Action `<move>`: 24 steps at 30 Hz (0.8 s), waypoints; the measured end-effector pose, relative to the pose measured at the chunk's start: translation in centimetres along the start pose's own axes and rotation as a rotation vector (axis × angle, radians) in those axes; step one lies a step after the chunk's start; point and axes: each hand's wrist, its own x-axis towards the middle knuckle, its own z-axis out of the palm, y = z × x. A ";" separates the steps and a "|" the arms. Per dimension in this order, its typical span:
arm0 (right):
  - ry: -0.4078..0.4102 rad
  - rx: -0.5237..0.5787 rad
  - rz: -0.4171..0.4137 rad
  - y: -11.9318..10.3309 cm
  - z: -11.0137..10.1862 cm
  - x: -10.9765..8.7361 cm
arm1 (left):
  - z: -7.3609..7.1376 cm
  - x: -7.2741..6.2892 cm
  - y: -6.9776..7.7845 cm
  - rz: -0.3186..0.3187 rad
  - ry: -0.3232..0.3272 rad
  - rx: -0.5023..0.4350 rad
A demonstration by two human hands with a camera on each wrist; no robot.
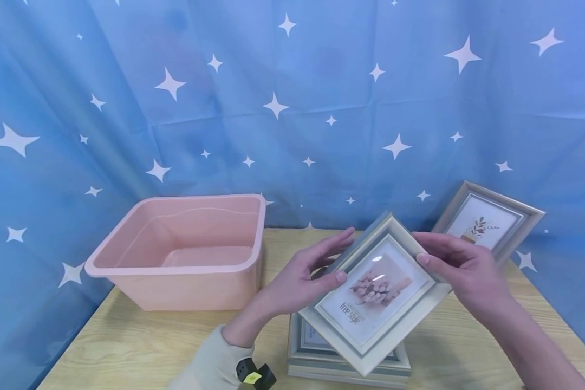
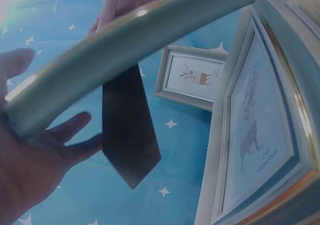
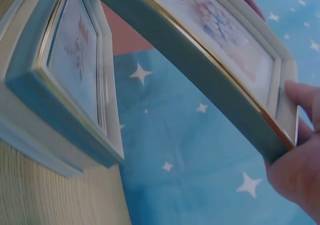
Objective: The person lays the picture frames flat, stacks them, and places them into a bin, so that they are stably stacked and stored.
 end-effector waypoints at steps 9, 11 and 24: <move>0.035 0.122 -0.012 0.2 1.4 -0.4 | -0.3 0.0 -0.2 -0.068 -0.078 -0.065; 0.054 0.124 -0.016 0.2 1.5 -0.5 | -0.3 0.0 -0.1 -0.098 -0.095 -0.104; 0.103 0.082 0.038 0.5 1.6 -0.8 | -1.1 -0.1 0.0 -0.166 -0.094 0.059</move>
